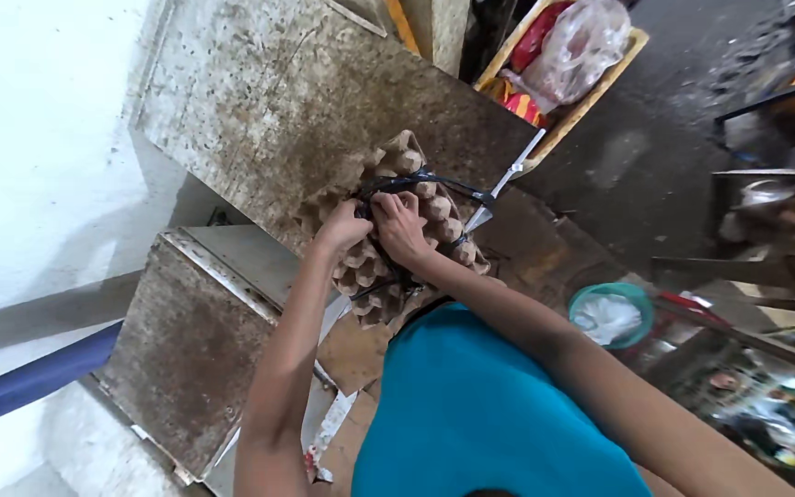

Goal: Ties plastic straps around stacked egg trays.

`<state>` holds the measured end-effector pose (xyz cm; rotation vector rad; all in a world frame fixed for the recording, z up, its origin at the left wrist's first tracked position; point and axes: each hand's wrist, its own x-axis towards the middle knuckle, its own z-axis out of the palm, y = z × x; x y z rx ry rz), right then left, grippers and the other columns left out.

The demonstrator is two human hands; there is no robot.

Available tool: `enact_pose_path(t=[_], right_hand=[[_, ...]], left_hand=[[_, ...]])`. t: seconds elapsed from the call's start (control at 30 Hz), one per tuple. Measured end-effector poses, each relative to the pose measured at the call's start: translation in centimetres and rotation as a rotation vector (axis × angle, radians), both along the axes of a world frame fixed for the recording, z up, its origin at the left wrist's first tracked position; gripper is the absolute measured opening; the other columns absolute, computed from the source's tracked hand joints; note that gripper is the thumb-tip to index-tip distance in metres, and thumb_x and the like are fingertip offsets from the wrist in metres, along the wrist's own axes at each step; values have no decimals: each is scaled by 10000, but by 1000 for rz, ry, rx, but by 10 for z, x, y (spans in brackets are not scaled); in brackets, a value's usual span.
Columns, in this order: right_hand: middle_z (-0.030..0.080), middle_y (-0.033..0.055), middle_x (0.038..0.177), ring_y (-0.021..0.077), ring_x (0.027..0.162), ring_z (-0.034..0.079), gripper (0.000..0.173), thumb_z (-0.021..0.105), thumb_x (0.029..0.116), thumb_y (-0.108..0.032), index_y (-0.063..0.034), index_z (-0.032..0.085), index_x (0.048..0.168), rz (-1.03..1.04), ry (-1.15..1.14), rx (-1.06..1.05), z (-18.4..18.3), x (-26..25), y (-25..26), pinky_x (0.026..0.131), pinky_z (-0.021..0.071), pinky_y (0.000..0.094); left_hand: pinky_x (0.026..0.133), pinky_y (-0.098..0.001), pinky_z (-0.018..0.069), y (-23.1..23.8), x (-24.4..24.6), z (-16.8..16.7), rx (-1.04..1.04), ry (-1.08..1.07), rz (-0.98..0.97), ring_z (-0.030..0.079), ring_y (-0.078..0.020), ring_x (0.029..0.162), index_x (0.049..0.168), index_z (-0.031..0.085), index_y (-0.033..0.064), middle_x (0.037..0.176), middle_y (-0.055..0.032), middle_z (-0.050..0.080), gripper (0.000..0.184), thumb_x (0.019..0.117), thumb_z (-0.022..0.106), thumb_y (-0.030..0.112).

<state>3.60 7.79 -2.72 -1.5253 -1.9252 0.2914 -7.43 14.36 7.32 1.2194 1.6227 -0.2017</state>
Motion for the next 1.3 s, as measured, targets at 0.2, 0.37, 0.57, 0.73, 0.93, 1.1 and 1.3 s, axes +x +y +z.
enact_pose_path(t=[0.2, 0.37, 0.57, 0.73, 0.93, 1.1, 1.3], right_hand=[[680, 159, 1100, 329, 1049, 660, 74, 707, 889, -7, 14, 728, 956, 202, 3, -44, 10, 9, 13, 993, 467, 548], [670, 186, 1179, 357, 1130, 640, 104, 650, 932, -19, 34, 722, 985, 308, 68, -82, 4, 18, 20, 986, 491, 528], [723, 138, 1051, 347, 1060, 659, 104, 645, 956, -108, -25, 702, 932, 199, 144, -69, 8, 21, 9, 938, 480, 543], [720, 106, 985, 283, 972, 680, 240, 700, 904, -145, -21, 619, 1093, 116, 438, -453, 23, 25, 18, 944, 504, 509], [705, 156, 948, 375, 890, 708, 503, 656, 916, -371, -66, 532, 1296, 179, -33, -823, 76, 48, 7, 756, 553, 601], [729, 69, 951, 303, 1093, 626, 223, 654, 913, -290, -95, 762, 897, 484, -278, -432, 83, 54, 5, 1045, 415, 511], [575, 71, 636, 132, 607, 567, 325, 514, 985, -127, 27, 614, 716, 422, 548, -439, 43, 52, -17, 586, 469, 325]], left_hand=[[988, -568, 513, -16, -1, -1, 247, 129, -10, 642, -356, 1167, 1367, 592, 40, 1267, -225, 650, 503, 875, 695, 42], [937, -570, 544, -24, -6, -4, 387, 75, 119, 643, -376, 1148, 1422, 470, 73, 1302, -248, 607, 677, 827, 792, 66], [840, -393, 575, -36, -8, -32, 410, -217, 591, 670, -219, 972, 1330, 515, 23, 1129, -168, 655, 557, 826, 753, 4], [857, -363, 576, -41, -9, -46, 466, -354, 636, 672, -181, 982, 1278, 577, 18, 1127, -135, 673, 464, 839, 719, -28], [635, -291, 554, -45, -11, -50, 432, -504, 655, 629, -130, 694, 1183, 652, 20, 876, -74, 678, 276, 909, 667, -1], [657, -276, 542, -48, -3, -62, 546, -557, 570, 609, -97, 703, 1024, 651, 14, 860, -46, 653, 147, 880, 662, -13], [712, -300, 561, -45, -6, -65, 486, -559, 502, 638, -110, 759, 1124, 659, 12, 939, -75, 678, 240, 886, 687, 7]])
